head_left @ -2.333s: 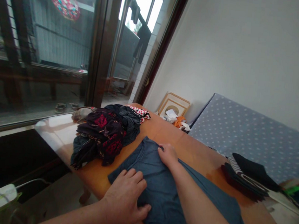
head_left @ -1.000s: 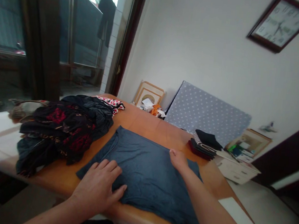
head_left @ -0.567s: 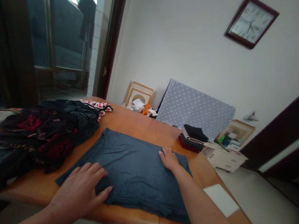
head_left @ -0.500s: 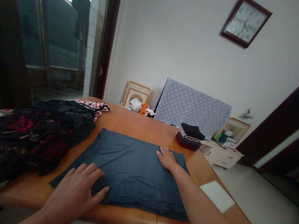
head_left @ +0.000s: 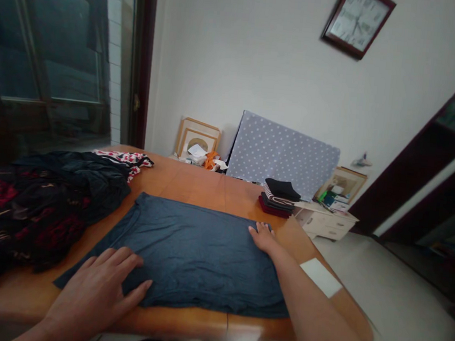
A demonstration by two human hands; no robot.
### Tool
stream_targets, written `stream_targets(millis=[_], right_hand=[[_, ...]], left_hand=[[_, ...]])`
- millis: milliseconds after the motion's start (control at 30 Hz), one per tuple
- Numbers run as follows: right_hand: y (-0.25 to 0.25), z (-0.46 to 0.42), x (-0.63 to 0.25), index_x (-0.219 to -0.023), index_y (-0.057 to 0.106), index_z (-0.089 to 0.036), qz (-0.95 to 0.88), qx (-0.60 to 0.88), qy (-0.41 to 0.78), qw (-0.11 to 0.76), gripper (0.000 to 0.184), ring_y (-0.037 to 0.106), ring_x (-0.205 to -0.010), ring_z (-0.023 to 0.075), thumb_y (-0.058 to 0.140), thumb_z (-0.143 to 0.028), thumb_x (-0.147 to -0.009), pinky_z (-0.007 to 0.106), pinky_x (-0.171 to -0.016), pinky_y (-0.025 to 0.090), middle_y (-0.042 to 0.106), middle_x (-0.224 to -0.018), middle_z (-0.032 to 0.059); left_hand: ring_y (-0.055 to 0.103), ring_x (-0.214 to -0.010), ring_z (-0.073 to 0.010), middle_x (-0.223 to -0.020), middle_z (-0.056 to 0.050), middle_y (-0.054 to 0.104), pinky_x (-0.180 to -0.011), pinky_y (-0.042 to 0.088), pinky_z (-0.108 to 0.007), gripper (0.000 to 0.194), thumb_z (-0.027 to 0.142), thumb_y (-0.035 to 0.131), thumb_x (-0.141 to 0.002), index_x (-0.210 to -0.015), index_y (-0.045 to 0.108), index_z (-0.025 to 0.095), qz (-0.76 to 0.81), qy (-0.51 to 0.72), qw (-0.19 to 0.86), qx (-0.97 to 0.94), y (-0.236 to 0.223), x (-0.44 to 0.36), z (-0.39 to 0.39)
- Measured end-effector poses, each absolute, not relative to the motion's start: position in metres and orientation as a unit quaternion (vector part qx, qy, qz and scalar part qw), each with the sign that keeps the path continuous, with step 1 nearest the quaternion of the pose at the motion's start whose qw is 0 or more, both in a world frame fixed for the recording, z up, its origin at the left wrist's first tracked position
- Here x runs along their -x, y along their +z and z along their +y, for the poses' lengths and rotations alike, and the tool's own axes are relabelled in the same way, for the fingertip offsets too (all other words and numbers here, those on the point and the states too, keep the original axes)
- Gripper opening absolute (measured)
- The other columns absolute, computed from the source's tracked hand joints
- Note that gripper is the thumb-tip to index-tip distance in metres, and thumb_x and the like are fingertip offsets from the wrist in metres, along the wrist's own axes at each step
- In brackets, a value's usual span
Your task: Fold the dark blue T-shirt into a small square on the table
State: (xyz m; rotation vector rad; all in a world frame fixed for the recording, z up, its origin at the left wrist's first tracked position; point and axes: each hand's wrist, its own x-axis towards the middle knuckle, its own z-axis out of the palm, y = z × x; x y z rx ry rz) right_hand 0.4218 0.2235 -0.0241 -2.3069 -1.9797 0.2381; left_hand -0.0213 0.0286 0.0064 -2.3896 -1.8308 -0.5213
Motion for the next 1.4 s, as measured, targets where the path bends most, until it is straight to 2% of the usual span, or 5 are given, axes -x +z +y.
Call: stream_targets(millis=[433, 767, 867, 1100, 1400], right_hand=[[-0.021, 0.152, -0.423, -0.157, 0.024, -0.008, -0.669, 0.737, 0.070, 0.065, 0.076, 0.010, -0.153, 0.0275, 0.019, -0.059, -0.100, 0.047, -0.121, 0.011, 0.016, -0.164, 0.0164], [-0.028, 0.066, -0.392, -0.154, 0.036, -0.016, -0.731, 0.672, 0.057, 0.103, 0.075, 0.014, -0.152, 0.0287, 0.027, -0.064, -0.098, 0.049, -0.122, 0.008, 0.025, -0.162, 0.0117], [-0.024, 0.060, -0.395, -0.150, 0.043, -0.016, -0.720, 0.669, 0.066, 0.171, 0.070, 0.022, -0.150, 0.0261, 0.031, -0.061, -0.098, 0.044, -0.121, 0.017, 0.032, -0.160, 0.0114], [0.004, 0.047, -0.450, -0.118, 0.069, -0.022, -0.597, 0.723, 0.061, 0.343, 0.044, 0.063, -0.111, 0.0222, 0.040, -0.045, -0.095, 0.031, -0.097, 0.045, 0.071, -0.119, 0.0065], [-0.012, 0.018, -0.489, -0.094, 0.072, -0.021, -0.553, 0.784, 0.091, 0.267, 0.034, 0.066, -0.085, 0.0209, 0.047, -0.045, -0.090, 0.028, -0.072, 0.043, 0.074, -0.088, 0.0061]], left_hand=[[0.057, -0.100, -0.0294, -0.107, -0.007, 0.064, -0.087, 0.041, -0.041, 0.045, 0.062, 0.050, -0.087, -0.102, 0.068, 0.024, -0.597, -0.162, 0.058, 0.784, 0.010, 0.018, 0.027], [0.056, -0.101, -0.0290, -0.106, -0.008, 0.063, -0.090, 0.039, -0.040, 0.045, 0.062, 0.049, -0.088, -0.102, 0.066, 0.023, -0.599, -0.151, 0.072, 0.783, 0.012, 0.014, 0.026], [0.055, -0.102, -0.0282, -0.106, -0.008, 0.062, -0.089, 0.039, -0.039, 0.045, 0.061, 0.048, -0.089, -0.103, 0.066, 0.022, -0.598, -0.144, 0.069, 0.786, 0.016, 0.013, 0.023], [0.056, -0.104, -0.0296, -0.107, -0.010, 0.063, -0.086, 0.041, -0.039, 0.047, 0.060, 0.044, -0.090, -0.102, 0.067, 0.022, -0.600, -0.118, 0.061, 0.789, 0.031, 0.006, 0.017], [0.060, -0.099, -0.0304, -0.102, -0.009, 0.068, -0.089, 0.039, -0.047, 0.039, 0.050, 0.040, -0.094, -0.099, 0.066, 0.021, -0.604, -0.137, 0.078, 0.781, 0.039, -0.027, 0.026]])
